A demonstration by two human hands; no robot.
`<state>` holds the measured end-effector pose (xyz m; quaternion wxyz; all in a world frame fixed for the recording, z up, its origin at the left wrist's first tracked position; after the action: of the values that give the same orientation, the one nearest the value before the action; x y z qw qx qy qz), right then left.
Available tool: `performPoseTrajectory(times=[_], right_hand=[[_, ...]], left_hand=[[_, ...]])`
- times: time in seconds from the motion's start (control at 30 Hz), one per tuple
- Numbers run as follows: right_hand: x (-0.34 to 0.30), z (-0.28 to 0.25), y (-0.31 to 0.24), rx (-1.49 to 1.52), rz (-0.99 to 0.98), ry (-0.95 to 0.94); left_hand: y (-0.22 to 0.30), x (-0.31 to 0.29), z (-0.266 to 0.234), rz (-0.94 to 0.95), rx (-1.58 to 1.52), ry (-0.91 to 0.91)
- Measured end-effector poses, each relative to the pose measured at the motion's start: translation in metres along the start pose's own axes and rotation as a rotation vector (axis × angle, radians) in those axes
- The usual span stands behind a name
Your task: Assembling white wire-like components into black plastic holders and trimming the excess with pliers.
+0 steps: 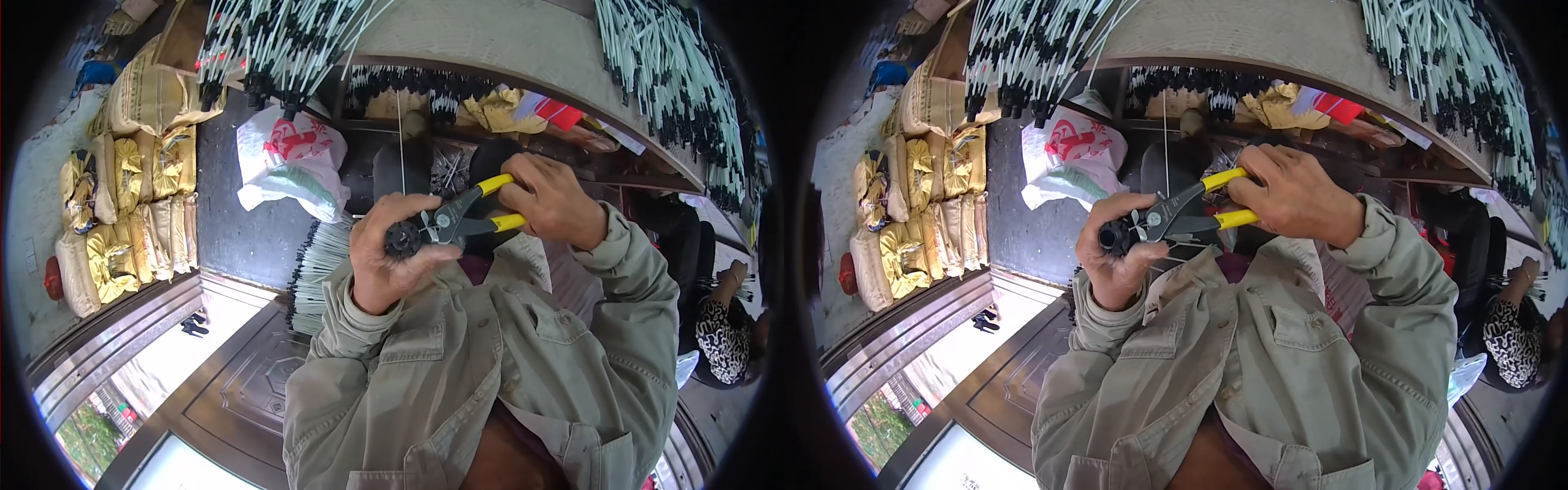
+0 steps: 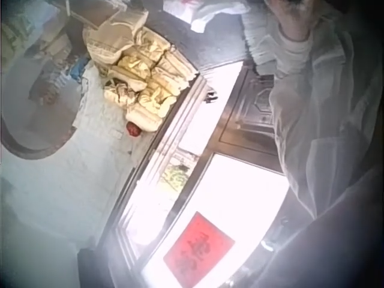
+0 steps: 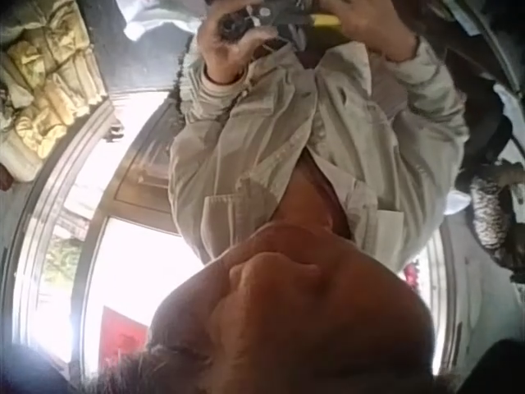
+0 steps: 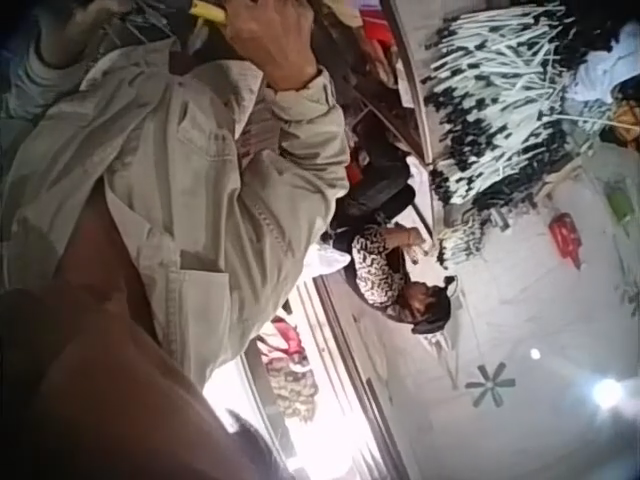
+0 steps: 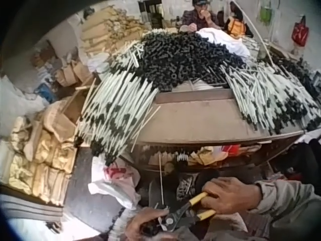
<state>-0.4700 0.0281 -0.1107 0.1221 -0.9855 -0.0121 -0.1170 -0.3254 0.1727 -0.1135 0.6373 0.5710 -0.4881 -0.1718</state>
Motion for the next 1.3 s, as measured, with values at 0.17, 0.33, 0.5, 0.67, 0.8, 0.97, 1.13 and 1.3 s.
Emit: performPoseTrajectory(times=[0.17,0.33,0.5,0.67,0.8,0.97,1.13,1.3], right_hand=[[0.002,0.042,-0.008,0.558,0.169,0.135],[0.034,0.102,-0.034,1.056,0.419,0.554],[0.035,0.107,-0.045,1.162,0.374,0.525],[0.017,0.082,-0.036,0.910,0.328,0.504],[0.003,0.016,-0.020,0.162,0.156,0.391],[0.013,-0.003,-0.024,0.816,0.202,0.202],[0.009,-0.017,-0.018,-0.108,0.102,0.371],[0.025,-0.009,-0.018,-0.796,-0.118,0.624]], left_hand=[[-0.005,-0.003,-0.008,-0.255,-0.124,0.044],[-0.010,-0.002,-0.005,0.075,-0.229,-0.048],[-0.007,-0.025,0.006,0.200,0.146,0.147],[0.000,-0.025,0.001,-0.163,0.140,0.107],[0.000,-0.025,-0.005,-0.308,-0.064,0.149],[-0.001,-0.026,0.000,-0.257,-0.050,0.126],[0.001,-0.025,-0.006,-0.223,-0.002,0.151],[0.000,-0.024,-0.002,-0.259,0.002,0.139]])
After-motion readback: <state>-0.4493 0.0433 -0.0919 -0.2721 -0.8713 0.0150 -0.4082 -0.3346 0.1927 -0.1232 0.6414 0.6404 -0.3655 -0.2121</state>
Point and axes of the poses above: each hand's wrist, its own x-axis towards the middle knuckle, its own z-axis out of the palm, y = z × x, the point moved 3 cm from there along x, towards the middle knuckle, and after that the axes turned 2 degrees about -x, right-handed, at the moved point
